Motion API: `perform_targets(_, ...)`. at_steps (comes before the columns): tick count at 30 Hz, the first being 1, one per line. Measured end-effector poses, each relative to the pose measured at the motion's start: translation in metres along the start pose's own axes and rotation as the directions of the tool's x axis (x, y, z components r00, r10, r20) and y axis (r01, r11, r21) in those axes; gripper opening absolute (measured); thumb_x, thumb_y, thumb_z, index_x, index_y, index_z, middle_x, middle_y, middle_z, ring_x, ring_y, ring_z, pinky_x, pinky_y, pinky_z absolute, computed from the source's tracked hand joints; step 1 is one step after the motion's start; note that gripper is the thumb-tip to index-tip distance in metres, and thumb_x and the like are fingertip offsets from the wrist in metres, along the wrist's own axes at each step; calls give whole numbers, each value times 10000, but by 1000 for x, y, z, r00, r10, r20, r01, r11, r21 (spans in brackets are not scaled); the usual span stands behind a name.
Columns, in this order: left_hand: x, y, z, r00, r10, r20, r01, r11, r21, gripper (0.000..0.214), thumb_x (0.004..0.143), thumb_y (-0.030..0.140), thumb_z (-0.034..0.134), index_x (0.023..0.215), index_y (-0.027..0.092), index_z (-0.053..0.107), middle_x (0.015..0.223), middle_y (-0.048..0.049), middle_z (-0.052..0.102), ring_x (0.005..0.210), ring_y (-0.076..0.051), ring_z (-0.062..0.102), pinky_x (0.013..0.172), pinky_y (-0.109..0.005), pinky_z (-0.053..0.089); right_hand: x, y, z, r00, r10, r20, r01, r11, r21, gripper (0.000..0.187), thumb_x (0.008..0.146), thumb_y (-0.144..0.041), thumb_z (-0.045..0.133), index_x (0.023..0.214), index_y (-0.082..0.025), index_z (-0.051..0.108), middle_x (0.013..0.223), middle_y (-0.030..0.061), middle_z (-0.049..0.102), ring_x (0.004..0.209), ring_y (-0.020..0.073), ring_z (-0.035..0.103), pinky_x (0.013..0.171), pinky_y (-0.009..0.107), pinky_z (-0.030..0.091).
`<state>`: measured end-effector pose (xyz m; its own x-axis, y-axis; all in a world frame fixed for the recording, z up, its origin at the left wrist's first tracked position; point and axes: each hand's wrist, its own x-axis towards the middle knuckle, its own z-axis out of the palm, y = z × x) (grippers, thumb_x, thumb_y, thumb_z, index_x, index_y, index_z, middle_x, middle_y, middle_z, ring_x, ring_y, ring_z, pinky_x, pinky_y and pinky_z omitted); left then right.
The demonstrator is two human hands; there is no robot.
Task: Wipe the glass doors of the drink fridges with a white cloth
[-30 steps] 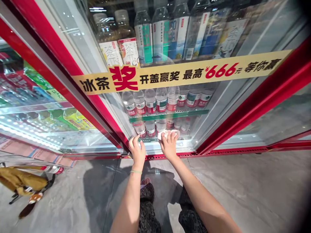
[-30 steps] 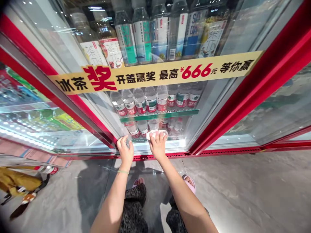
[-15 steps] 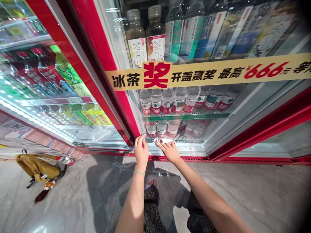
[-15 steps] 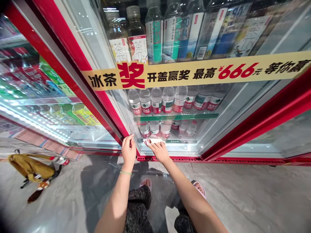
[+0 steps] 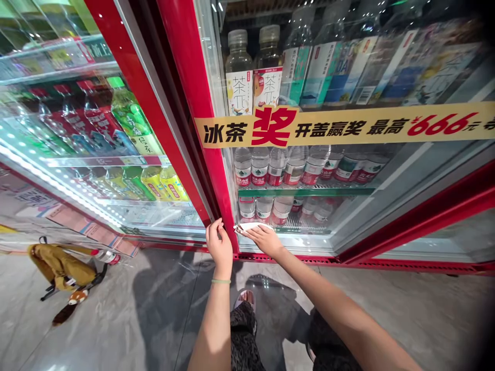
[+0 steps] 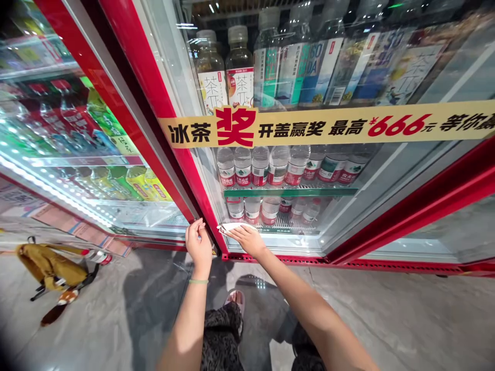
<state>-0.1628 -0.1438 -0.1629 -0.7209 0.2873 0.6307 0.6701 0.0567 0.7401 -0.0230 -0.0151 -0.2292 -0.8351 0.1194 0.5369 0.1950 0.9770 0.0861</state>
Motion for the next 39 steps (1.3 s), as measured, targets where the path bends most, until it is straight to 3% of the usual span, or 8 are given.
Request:
perform_targets(4,-2,3,4,999,-16,-38,16,1000,-8,270,1002,220,442,1126,191,680,1039,-88,693,946,-163,705,920,-344,571,53,9,-52,995,82,-58,-84,996,-35,666,1036,-179,439,1639,-363,224,1443,-15,638,1267,163,581,1204,353,313)
perform_targets(7,-6,8,9,997,-7,-73,4,999,-37,264,1000,206,438,1112,186,676,1018,-84,679,922,-159,700,882,-334,580,89,15,-89,980,134,-145,-147,986,-82,678,1034,-244,482,1641,-380,214,1562,-1,531,1392,224,497,1257,458,247)
perform_targets(13,-14,22,13,996,17,-83,-25,995,-95,249,998,208,455,1104,196,680,1046,-90,663,934,-171,681,901,-365,572,82,33,-114,986,-169,9,168,970,-174,590,1012,-153,472,1570,-331,405,1514,-37,584,1339,154,545,1210,367,368)
perform_targets(16,0,41,11,992,32,-125,-48,991,-123,242,1004,220,458,1109,200,674,1043,-89,658,968,-183,666,903,-376,567,106,42,-152,981,-195,14,192,945,-265,575,1024,-164,458,1577,-310,391,1527,-26,568,1341,163,540,1232,400,359)
perform_targets(21,45,90,-4,972,171,-163,-194,971,-138,225,1010,225,471,1088,202,681,1056,-92,664,1050,-194,640,957,-380,535,164,44,-220,975,-106,-194,37,945,-326,550,1049,-280,469,1589,-318,368,1619,3,453,1480,232,403,1288,554,241)
perform_targets(28,83,135,-33,943,295,-155,-317,938,-142,227,1009,213,470,1069,198,688,1035,-83,666,1027,-189,636,951,-365,526,160,56,-245,972,-219,-84,175,914,-366,559,1018,-274,525,1564,-310,411,1593,-26,493,1443,179,460,1296,457,281)
perform_targets(33,80,151,-37,936,314,-161,-339,926,-166,235,1007,206,471,1087,198,692,1048,-82,659,1029,-184,640,955,-360,529,168,62,-260,941,-176,-288,42,907,-419,556,1011,-296,546,1554,-238,442,1600,58,484,1460,255,437,1284,541,268)
perform_targets(39,90,168,-39,927,362,-95,-373,916,-150,241,1010,205,470,1124,205,683,1090,-92,648,1073,-194,627,1000,-383,523,178,76,-277,913,-386,-129,293,843,-451,579,982,-295,580,1547,-271,453,1567,21,530,1429,220,484,1256,478,344)
